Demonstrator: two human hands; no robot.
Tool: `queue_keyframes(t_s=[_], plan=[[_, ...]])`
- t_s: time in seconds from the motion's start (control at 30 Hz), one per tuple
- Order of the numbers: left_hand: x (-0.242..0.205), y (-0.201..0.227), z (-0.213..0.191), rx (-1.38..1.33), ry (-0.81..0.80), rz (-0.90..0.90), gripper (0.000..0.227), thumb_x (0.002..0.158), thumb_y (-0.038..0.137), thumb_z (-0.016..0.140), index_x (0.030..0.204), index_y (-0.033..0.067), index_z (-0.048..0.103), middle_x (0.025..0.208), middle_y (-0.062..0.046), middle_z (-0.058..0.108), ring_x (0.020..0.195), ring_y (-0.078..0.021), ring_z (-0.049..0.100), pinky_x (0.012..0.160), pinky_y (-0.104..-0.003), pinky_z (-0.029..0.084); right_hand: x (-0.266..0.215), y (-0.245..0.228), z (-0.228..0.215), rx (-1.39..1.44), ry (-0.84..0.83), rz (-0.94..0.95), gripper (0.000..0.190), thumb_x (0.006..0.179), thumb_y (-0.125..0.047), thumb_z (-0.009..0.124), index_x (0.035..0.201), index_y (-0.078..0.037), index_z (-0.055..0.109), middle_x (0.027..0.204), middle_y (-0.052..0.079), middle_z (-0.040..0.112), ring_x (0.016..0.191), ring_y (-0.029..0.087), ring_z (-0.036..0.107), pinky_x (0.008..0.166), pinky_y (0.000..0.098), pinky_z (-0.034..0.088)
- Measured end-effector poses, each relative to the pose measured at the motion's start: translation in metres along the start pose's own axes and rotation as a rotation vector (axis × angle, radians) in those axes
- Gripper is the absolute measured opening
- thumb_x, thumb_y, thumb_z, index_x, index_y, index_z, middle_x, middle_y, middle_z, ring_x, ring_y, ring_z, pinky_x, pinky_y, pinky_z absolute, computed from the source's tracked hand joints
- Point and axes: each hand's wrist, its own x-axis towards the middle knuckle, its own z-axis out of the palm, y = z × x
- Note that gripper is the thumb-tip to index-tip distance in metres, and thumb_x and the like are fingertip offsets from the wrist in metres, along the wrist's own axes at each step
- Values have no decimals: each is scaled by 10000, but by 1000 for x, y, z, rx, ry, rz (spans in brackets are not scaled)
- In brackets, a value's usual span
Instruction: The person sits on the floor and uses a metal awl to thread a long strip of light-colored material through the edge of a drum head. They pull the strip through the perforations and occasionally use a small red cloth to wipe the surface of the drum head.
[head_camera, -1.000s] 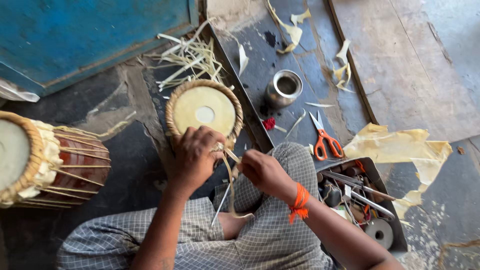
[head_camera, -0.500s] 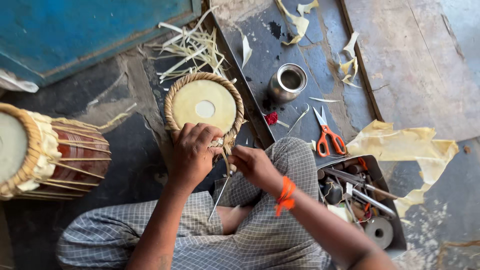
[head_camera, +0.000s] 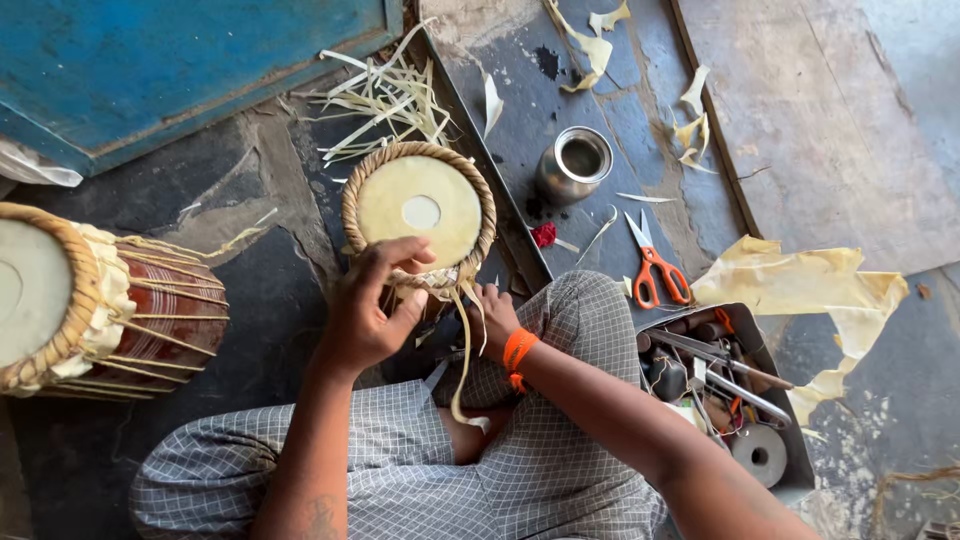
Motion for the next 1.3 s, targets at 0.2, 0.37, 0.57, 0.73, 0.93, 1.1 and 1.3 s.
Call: queue_keyframes(t_s=[0.2,0.37,0.57,0.73,0.93,1.1,1.3], plan=[[-8,-10,-13,-240,103,-43,405,969,41,664,1364,39,575,1225,-57,642,1066,-132,602,1014,-284,494,-21,33,-110,32,19,-272,345,779,-313,734,1092,-174,693,1085,23,600,1096,232,551,812,492,469],[-6,-9,-12,-230,113,-42,382,966,63,678,1337,39,592,1197,-45,654,1041,-116,603,988,-278,499,-82,86,-239,571,139,-247,306,792,-163,817,1045,-81,666,989,62,632,883,261,665,739,363,556],[-6,-9,-7,-204,133,-39,363,966,78,683,1319,43,605,1180,-48,658,1047,-122,611,985,-280,500,-126,130,-320,566,540,134,296,889,-116,796,1164,-78,694,961,70,699,745,165,670,644,290,533],[-7,-7,-6,-154,138,-60,335,963,87,686,1287,39,616,1152,-52,671,1035,-123,625,968,-283,514,-73,181,-279,153,925,246,344,863,-105,889,1155,-65,710,1092,125,690,927,279,685,775,381,550],[-7,-7,-6,-140,158,-75,298,959,99,693,1245,41,636,1131,-49,686,1003,-127,645,936,-286,536,19,231,-177,219,802,282,342,868,-67,861,1181,-70,723,963,117,674,840,279,677,748,400,542],[-7,-11,-8,-191,141,-83,283,958,104,701,1232,56,647,1137,-46,695,973,-122,658,909,-291,568,13,229,-198,636,914,93,117,1114,-12,741,1117,-50,630,970,41,731,896,134,738,782,276,609],[-1,-3,-12,-165,133,-87,296,947,98,698,1233,47,644,1146,-60,698,973,-141,662,911,-294,562,-29,191,-321,722,1104,139,416,890,41,745,1261,14,559,1010,152,679,883,215,672,652,311,544]])
